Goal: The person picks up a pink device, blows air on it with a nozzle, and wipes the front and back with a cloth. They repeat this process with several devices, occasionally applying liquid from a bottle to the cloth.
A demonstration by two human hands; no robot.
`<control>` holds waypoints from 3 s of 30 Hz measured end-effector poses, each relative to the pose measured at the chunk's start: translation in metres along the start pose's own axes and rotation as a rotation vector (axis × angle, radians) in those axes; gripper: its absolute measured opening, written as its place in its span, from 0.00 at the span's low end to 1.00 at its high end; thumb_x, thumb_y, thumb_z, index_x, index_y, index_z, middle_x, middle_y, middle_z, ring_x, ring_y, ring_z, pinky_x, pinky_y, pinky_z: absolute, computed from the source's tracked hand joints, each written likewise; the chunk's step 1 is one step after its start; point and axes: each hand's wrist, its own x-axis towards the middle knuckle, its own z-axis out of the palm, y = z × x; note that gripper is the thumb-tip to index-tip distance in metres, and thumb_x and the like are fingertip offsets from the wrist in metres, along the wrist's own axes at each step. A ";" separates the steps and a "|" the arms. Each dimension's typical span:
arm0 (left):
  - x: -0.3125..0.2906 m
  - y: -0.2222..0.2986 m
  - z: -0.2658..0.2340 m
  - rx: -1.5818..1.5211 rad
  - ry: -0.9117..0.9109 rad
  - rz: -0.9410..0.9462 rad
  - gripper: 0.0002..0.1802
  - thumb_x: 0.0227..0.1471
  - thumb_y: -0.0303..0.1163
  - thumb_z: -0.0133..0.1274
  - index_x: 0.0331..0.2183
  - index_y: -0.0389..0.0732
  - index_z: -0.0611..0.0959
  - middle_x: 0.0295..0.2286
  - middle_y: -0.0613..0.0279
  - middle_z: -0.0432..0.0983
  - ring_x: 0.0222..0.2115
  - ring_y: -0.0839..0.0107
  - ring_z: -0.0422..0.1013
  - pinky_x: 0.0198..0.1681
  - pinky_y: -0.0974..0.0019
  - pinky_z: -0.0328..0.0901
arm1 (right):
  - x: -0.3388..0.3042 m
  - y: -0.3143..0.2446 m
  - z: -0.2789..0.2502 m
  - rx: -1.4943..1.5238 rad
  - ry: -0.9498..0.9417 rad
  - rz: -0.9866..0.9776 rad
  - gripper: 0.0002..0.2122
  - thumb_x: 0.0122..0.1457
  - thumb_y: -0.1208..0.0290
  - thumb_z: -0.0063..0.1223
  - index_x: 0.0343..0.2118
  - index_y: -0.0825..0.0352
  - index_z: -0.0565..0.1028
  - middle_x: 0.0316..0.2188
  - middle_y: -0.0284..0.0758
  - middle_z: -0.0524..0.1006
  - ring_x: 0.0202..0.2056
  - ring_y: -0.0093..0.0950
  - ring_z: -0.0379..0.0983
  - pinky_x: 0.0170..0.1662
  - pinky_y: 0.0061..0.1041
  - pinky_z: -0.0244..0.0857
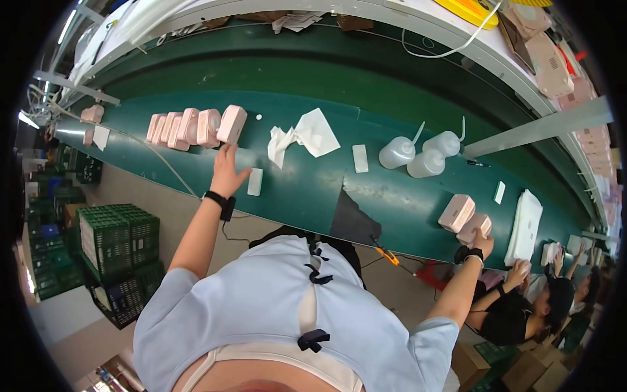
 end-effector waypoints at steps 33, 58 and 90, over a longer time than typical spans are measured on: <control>-0.032 -0.094 -0.094 -1.517 -0.392 -0.628 0.28 0.49 0.30 0.61 0.51 0.33 0.70 0.43 0.56 0.75 0.42 0.67 0.75 0.46 0.64 0.70 | -0.379 -0.279 -0.036 0.653 -0.839 -0.906 0.17 0.57 0.73 0.54 0.49 0.71 0.69 0.40 0.38 0.77 0.31 0.32 0.75 0.36 0.30 0.68; -0.114 -0.216 -0.144 -1.269 -0.158 -0.733 0.34 0.48 0.37 0.59 0.57 0.42 0.69 0.40 0.56 0.75 0.41 0.64 0.74 0.46 0.63 0.69 | -0.504 -0.456 -0.021 -0.182 -1.234 -1.735 0.16 0.57 0.57 0.54 0.34 0.68 0.68 0.30 0.44 0.76 0.32 0.46 0.74 0.35 0.41 0.68; -0.068 -0.065 -0.113 -1.413 0.505 -0.390 0.35 0.61 0.24 0.41 0.65 0.40 0.48 0.61 0.54 0.54 0.58 0.65 0.57 0.60 0.65 0.52 | -0.423 -0.302 -0.035 0.483 -0.942 -1.142 0.12 0.51 0.72 0.61 0.37 0.70 0.76 0.32 0.41 0.74 0.36 0.38 0.72 0.41 0.28 0.66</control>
